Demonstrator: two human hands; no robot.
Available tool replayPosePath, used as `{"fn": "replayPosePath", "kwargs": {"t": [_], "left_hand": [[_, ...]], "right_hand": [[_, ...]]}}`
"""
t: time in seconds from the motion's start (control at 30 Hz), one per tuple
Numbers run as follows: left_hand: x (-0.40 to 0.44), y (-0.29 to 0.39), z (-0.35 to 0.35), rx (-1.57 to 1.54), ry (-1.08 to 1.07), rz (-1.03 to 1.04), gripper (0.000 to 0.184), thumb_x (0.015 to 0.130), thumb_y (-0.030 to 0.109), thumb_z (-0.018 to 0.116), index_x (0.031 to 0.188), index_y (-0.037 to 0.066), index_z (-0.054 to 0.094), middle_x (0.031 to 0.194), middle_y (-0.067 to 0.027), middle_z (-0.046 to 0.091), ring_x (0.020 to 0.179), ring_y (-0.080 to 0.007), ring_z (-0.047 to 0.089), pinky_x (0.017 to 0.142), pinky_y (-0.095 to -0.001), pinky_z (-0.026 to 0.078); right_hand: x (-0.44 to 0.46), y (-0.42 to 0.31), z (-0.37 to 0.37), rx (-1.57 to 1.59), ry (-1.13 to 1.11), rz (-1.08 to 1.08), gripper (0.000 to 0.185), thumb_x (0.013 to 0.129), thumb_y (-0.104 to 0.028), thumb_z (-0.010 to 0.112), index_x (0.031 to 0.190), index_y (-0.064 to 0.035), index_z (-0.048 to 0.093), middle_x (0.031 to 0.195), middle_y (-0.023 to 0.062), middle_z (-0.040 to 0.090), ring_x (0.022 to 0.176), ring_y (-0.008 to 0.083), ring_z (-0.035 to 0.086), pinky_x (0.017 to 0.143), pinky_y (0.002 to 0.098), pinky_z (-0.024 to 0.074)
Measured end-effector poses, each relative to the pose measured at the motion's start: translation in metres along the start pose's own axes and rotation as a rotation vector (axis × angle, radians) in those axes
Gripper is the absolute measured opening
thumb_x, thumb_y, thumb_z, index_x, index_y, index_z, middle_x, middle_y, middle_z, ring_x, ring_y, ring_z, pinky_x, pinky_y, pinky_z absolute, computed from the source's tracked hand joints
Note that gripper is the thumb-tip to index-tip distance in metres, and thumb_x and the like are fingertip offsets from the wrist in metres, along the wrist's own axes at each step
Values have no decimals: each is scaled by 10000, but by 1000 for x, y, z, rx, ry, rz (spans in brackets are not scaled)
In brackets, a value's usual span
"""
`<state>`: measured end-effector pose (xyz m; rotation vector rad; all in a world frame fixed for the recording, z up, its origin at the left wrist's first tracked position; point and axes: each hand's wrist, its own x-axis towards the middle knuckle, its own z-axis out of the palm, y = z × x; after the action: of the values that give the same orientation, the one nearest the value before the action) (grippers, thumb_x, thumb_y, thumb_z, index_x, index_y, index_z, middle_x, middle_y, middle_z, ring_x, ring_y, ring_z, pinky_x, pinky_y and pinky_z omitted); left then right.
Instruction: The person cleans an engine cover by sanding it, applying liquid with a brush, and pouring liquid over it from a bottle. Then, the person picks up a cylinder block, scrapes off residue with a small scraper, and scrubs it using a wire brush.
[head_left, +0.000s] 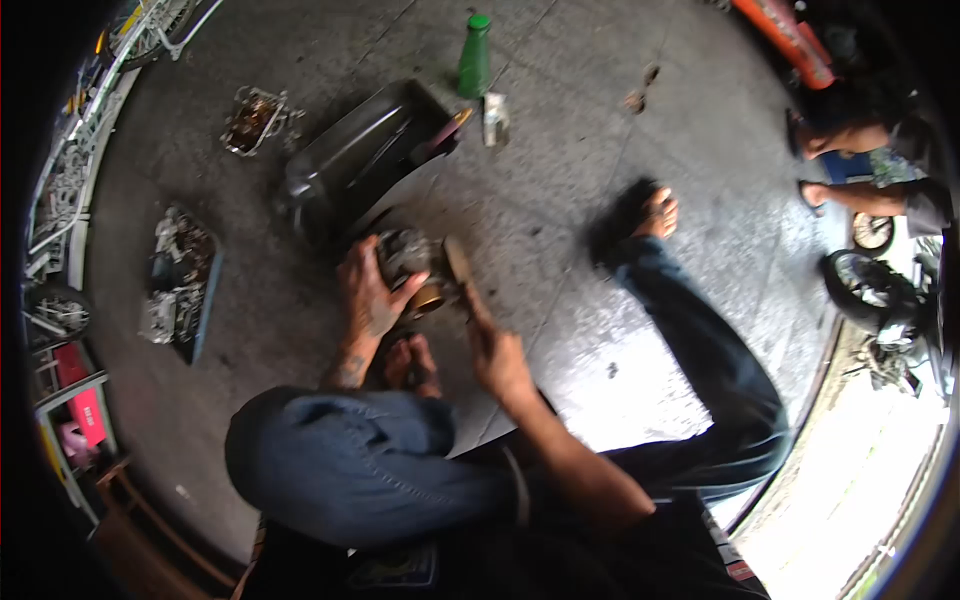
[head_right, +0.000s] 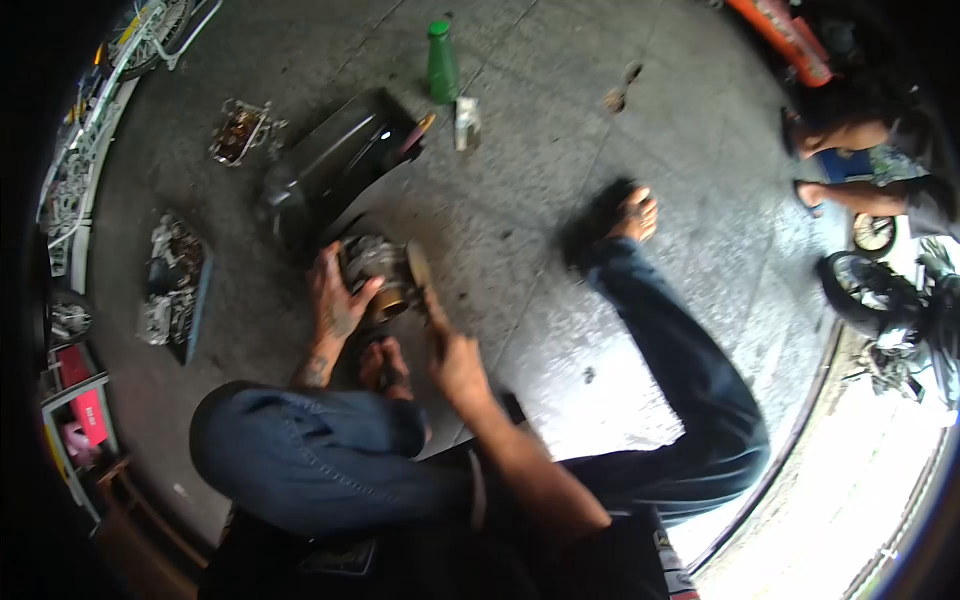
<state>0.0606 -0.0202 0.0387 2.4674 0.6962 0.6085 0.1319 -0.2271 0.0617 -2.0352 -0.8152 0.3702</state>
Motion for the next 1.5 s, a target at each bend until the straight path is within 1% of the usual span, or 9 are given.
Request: {"fn": "replayPosePath", "kwargs": {"t": [0.07, 0.17, 0.37, 0.5, 0.6, 0.77, 0.93, 1.23, 1.5], "left_hand": [[-3, 1, 0, -4, -14, -31, 862, 723, 612, 729, 1274, 5, 463, 1153, -195, 574, 1073, -406, 544, 904, -496, 403], [-5, 6, 1, -29, 29, -90, 872, 712, 603, 743, 1272, -3, 463, 1164, -199, 571, 1077, -413, 539, 922, -500, 399], [-3, 5, 0, -6, 46, -24, 873, 697, 580, 773, 1269, -4, 470, 1188, -205, 558, 1110, -389, 528, 946, -484, 392], [-5, 10, -3, 6, 4, -68, 864, 694, 587, 774, 1258, 2, 482, 1183, -195, 562, 1117, -377, 526, 952, -472, 384], [1, 10, -4, -43, 55, -34, 879, 685, 629, 754, 1239, -2, 494, 1163, -170, 566, 1088, -358, 533, 920, -462, 391], [-1, 9, -3, 38, 36, -30, 883, 687, 647, 742, 1232, -3, 496, 1129, -148, 571, 1072, -335, 539, 888, -449, 399], [0, 9, -3, 31, 44, -39, 899, 680, 653, 744, 1236, -6, 492, 1151, -149, 568, 1085, -345, 532, 900, -466, 395], [-1, 6, -1, 19, 69, -23, 871, 694, 642, 742, 1230, 1, 495, 1171, -167, 575, 1107, -342, 543, 906, -466, 404], [2, 14, -13, 10, -61, -71, 894, 728, 593, 731, 1298, -34, 447, 1200, -220, 541, 1130, -390, 513, 960, -472, 382]], "right_hand": [[22, -15, -2, 119, -163, 314, 624, 852, 28, 461, 1450, -147, 422, 1162, 326, 566, 1054, 474, 572, 941, 516, 464], [86, 18, 31, 21, -230, 256, 545, 906, -54, 453, 1442, -142, 414, 984, 318, 614, 999, 474, 574, 809, 548, 462], [-7, 12, 2, -15, -6, -94, 627, 853, 45, 488, 1451, -129, 415, 1185, 334, 567, 1183, 417, 531, 914, 493, 483], [82, -2, 18, 4, -259, 270, 605, 871, 8, 487, 1459, -104, 399, 1039, 333, 610, 976, 442, 630, 815, 481, 498], [83, -20, 16, -24, -242, 133, 616, 884, -6, 459, 1478, -149, 380, 993, 321, 619, 891, 440, 646, 786, 481, 492], [4, -12, -5, -2, -160, 145, 603, 922, -22, 426, 1499, -174, 343, 1112, 312, 592, 1051, 429, 598, 858, 452, 502], [90, -8, 19, -38, -246, 210, 570, 940, -27, 441, 1491, -134, 344, 1079, 322, 588, 1014, 470, 572, 822, 490, 498], [75, -3, 16, -44, -192, 199, 536, 930, -20, 455, 1456, -104, 395, 990, 327, 610, 930, 482, 603, 749, 505, 492], [23, -7, 6, 29, -97, 114, 511, 957, -88, 445, 1460, -164, 397, 1071, 298, 621, 1040, 441, 593, 847, 486, 501]]}}
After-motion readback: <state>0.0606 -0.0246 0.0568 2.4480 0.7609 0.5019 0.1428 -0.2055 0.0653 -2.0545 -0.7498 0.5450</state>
